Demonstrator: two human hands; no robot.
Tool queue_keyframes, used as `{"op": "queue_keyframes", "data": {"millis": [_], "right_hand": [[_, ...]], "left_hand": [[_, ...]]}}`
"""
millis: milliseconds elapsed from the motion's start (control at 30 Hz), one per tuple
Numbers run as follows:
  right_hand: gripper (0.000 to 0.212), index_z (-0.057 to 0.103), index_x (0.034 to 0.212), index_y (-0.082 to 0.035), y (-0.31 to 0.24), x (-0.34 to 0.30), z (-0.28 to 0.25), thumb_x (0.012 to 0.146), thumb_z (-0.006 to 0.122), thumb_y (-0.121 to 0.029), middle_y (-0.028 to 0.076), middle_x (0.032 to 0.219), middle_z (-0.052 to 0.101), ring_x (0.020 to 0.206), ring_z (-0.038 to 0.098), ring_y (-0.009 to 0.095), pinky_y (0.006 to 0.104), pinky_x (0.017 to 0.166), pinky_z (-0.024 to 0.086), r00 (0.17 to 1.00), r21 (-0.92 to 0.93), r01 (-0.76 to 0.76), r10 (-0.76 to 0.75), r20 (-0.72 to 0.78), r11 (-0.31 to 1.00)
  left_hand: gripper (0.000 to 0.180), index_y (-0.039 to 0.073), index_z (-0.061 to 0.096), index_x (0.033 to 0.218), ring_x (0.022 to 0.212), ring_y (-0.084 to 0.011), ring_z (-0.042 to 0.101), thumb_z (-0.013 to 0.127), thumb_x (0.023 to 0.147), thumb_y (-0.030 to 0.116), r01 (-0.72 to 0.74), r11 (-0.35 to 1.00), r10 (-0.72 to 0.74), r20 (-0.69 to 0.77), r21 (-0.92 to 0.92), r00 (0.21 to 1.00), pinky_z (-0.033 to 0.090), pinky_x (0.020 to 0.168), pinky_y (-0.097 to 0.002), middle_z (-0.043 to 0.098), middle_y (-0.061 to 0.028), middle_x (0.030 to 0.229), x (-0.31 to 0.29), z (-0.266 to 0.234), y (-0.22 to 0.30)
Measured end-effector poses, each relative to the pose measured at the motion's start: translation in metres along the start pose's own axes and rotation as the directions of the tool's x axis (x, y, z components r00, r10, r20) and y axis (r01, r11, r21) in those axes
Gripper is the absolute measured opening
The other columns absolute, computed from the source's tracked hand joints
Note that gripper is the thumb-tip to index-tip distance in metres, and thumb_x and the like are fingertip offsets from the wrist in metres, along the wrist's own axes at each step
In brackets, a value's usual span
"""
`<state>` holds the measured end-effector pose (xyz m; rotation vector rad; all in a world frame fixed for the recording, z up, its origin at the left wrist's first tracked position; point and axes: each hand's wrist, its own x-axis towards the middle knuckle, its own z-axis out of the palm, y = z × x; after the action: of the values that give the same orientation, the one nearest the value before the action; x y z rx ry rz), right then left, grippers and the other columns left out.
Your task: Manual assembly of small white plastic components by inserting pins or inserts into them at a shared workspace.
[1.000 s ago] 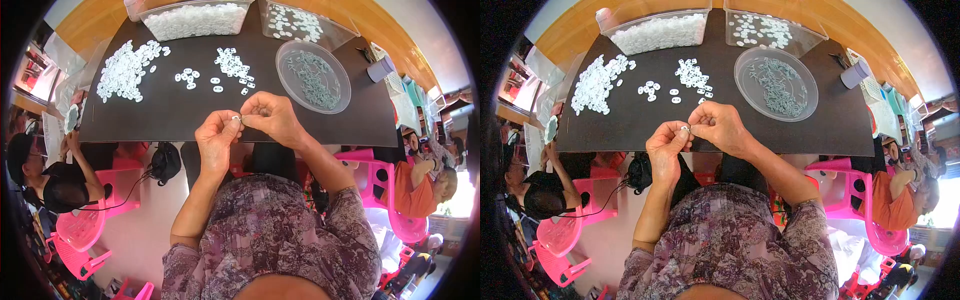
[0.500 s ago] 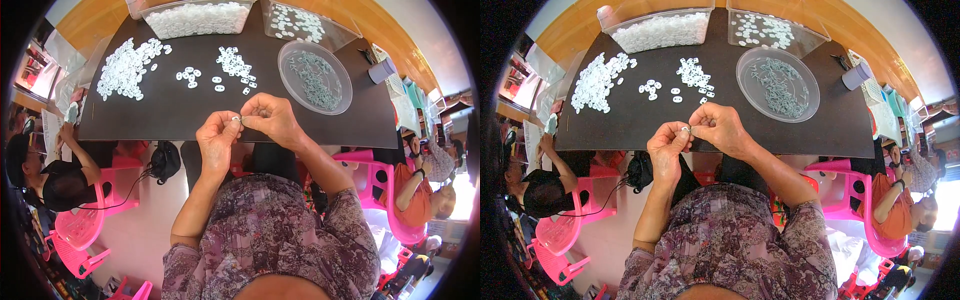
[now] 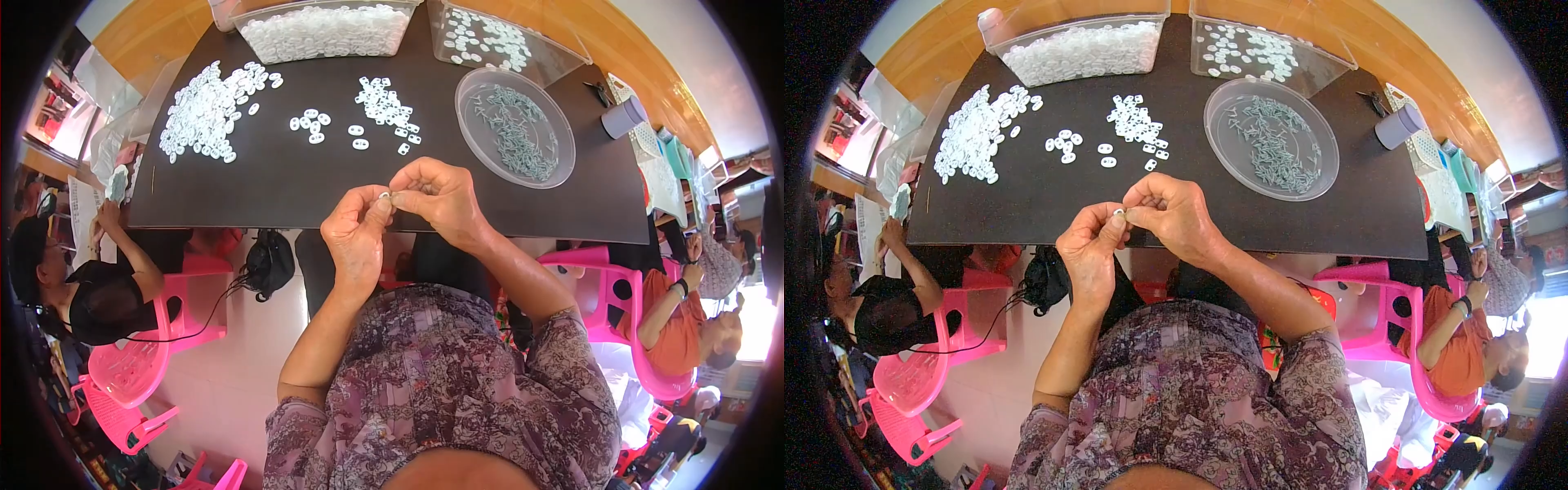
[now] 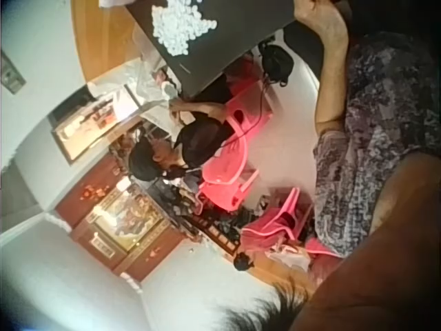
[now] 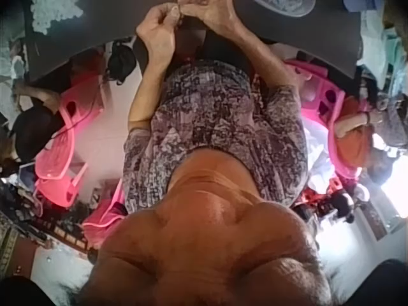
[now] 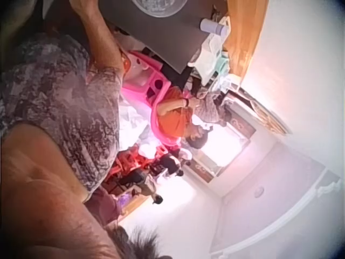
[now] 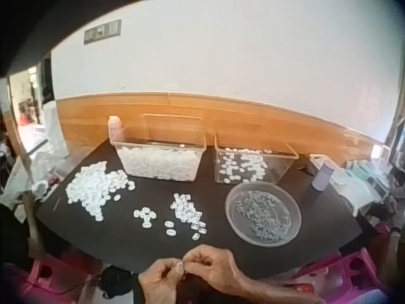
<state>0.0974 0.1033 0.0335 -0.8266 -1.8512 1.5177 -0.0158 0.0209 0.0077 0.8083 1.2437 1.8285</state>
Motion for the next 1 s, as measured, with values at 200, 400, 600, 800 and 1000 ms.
{"op": "queue_keyframes", "data": {"millis": [200, 400, 600, 800, 1000], "right_hand": [[0.011, 0.06, 0.088, 0.002, -0.005, -0.002, 0.006, 0.078, 0.064, -0.001, 0.002, 0.077, 0.061, 0.068, 0.055, 0.004, 0.0188, 0.061, 0.045, 0.999, -0.046, 0.001, -0.003, -0.034, 0.999], [0.011, 0.061, 0.087, 0.001, -0.001, 0.002, 0.01, 0.077, 0.064, -0.003, 0.001, 0.076, 0.061, 0.066, 0.053, 0.004, 0.0196, 0.059, 0.044, 0.999, -0.125, 0.009, -0.014, -0.043, 0.992], [0.011, 0.061, 0.088, 0.001, 0.0, 0.006, 0.009, 0.078, 0.064, -0.004, 0.002, 0.078, 0.062, 0.071, 0.056, 0.006, 0.0217, 0.064, 0.046, 1.0, -0.076, 0.015, -0.017, -0.024, 0.997], [0.008, 0.06, 0.085, 0.001, 0.009, 0.008, 0.009, 0.079, 0.063, -0.004, 0.003, 0.079, 0.06, 0.072, 0.055, 0.007, 0.0225, 0.065, 0.045, 0.999, -0.213, 0.048, -0.052, -0.012, 0.976], [0.009, 0.056, 0.079, 0.001, 0.009, 0.011, 0.017, 0.079, 0.06, -0.007, 0.009, 0.074, 0.056, 0.068, 0.053, 0.017, 0.0296, 0.061, 0.042, 0.987, -0.305, 0.158, -0.159, 0.02, 0.939]], "left_hand": [[0.009, -0.004, 0.062, 0.089, 0.063, -0.0062, 0.051, 0.06, 0.085, 0.004, -0.043, 0.993, 0.046, -0.022, 0.109, 0.999, 0.042, 0.056, -0.0191, 0.059, -0.0016, 0.074, 0.0, -0.002, -0.002], [0.009, -0.005, 0.062, 0.089, 0.063, -0.006, 0.052, 0.059, 0.085, 0.002, -0.105, 0.961, 0.116, -0.029, 0.257, 0.993, 0.042, 0.056, -0.0188, 0.059, -0.0014, 0.074, 0.0, -0.004, -0.006], [0.011, -0.006, 0.062, 0.091, 0.062, -0.0069, 0.053, 0.058, 0.085, 0.001, 0.093, 0.996, -0.094, -0.08, -0.014, 0.992, 0.043, 0.055, -0.0184, 0.061, -0.0038, 0.076, 0.004, -0.008, -0.002], [0.008, -0.003, 0.063, 0.09, 0.06, -0.005, 0.052, 0.058, 0.084, 0.0, 0.084, 0.996, -0.086, -0.108, -0.022, 0.99, 0.041, 0.051, -0.0169, 0.06, -0.0013, 0.074, 0.006, -0.006, -0.001], [0.007, -0.003, 0.063, 0.088, 0.06, -0.0049, 0.051, 0.058, 0.084, -0.001, 0.006, 0.997, 0.002, -0.101, 0.074, 0.995, 0.041, 0.051, -0.0179, 0.059, -0.0012, 0.072, 0.004, -0.009, -0.003]]}}
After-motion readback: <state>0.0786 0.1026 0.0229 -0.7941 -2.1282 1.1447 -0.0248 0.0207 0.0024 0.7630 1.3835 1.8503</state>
